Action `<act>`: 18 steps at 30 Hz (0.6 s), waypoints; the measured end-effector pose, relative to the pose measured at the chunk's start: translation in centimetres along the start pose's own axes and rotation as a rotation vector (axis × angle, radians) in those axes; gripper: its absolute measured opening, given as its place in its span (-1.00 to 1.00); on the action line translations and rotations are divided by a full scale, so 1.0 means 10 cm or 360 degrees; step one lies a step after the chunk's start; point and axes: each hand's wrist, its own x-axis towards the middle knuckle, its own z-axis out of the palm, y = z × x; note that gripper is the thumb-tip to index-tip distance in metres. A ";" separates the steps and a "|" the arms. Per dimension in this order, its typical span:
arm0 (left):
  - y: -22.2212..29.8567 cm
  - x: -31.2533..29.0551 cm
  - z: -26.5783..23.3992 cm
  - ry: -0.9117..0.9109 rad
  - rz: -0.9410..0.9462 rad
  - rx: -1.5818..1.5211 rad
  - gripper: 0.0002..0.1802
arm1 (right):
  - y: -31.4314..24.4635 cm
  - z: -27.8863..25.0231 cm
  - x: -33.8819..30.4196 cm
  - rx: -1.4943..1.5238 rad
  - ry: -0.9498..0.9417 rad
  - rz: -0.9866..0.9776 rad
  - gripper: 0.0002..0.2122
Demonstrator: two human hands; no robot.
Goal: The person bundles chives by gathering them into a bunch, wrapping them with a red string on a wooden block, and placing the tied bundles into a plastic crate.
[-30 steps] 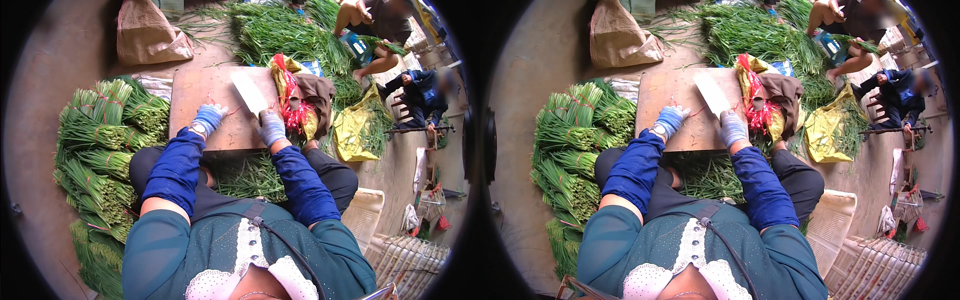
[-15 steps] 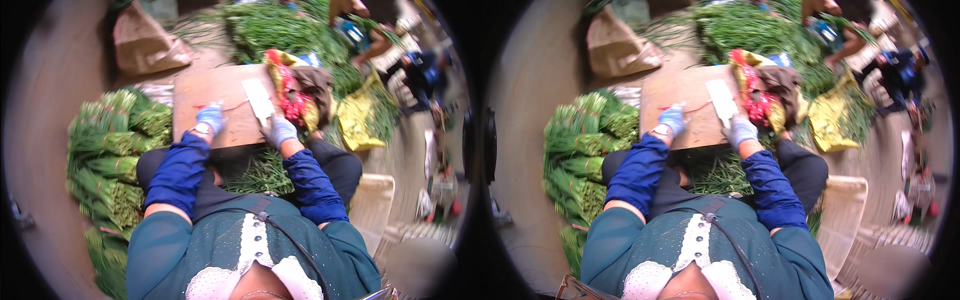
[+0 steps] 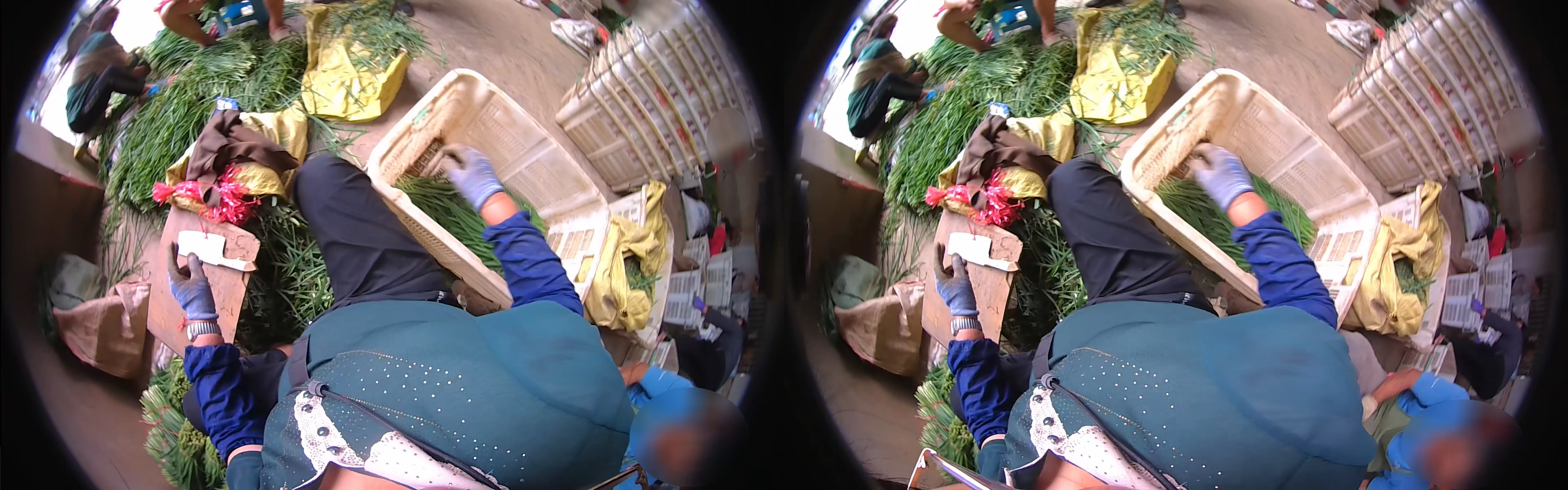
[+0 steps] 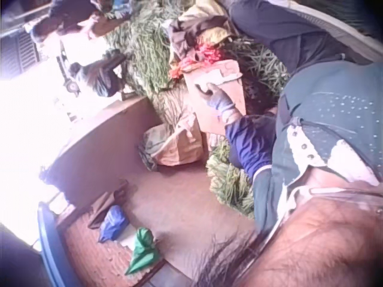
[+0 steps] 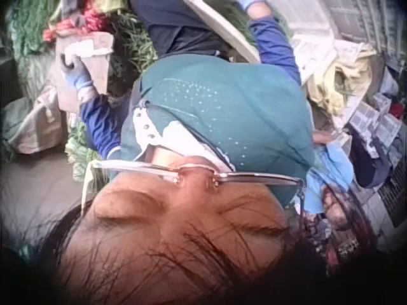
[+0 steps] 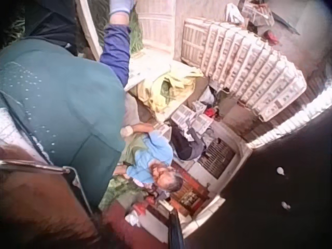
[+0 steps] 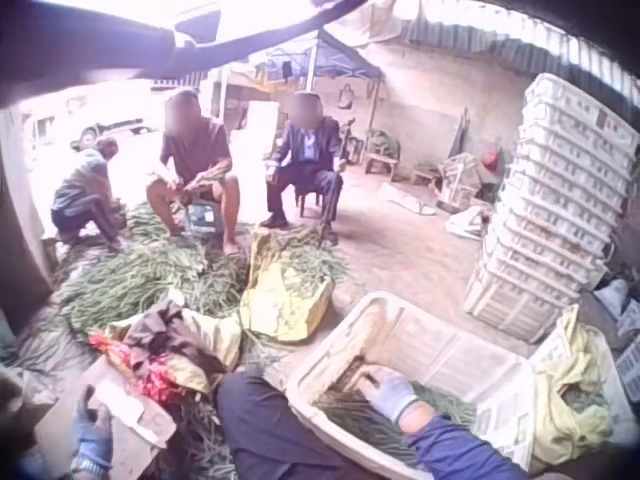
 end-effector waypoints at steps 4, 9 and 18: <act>0.79 0.13 0.87 -0.0285 0.0178 -0.0309 -0.45 | 1.41 -0.25 -0.45 -0.0390 -0.0388 0.0681 -0.63; 1.78 0.01 2.09 -0.0759 0.0201 -0.0516 -0.46 | 1.75 0.14 -0.72 -0.0512 -0.0777 0.0850 -0.32; 1.46 -0.48 3.42 -0.1518 -0.0066 0.0235 -0.19 | 1.54 1.45 0.11 -0.0634 -0.1045 0.0397 0.10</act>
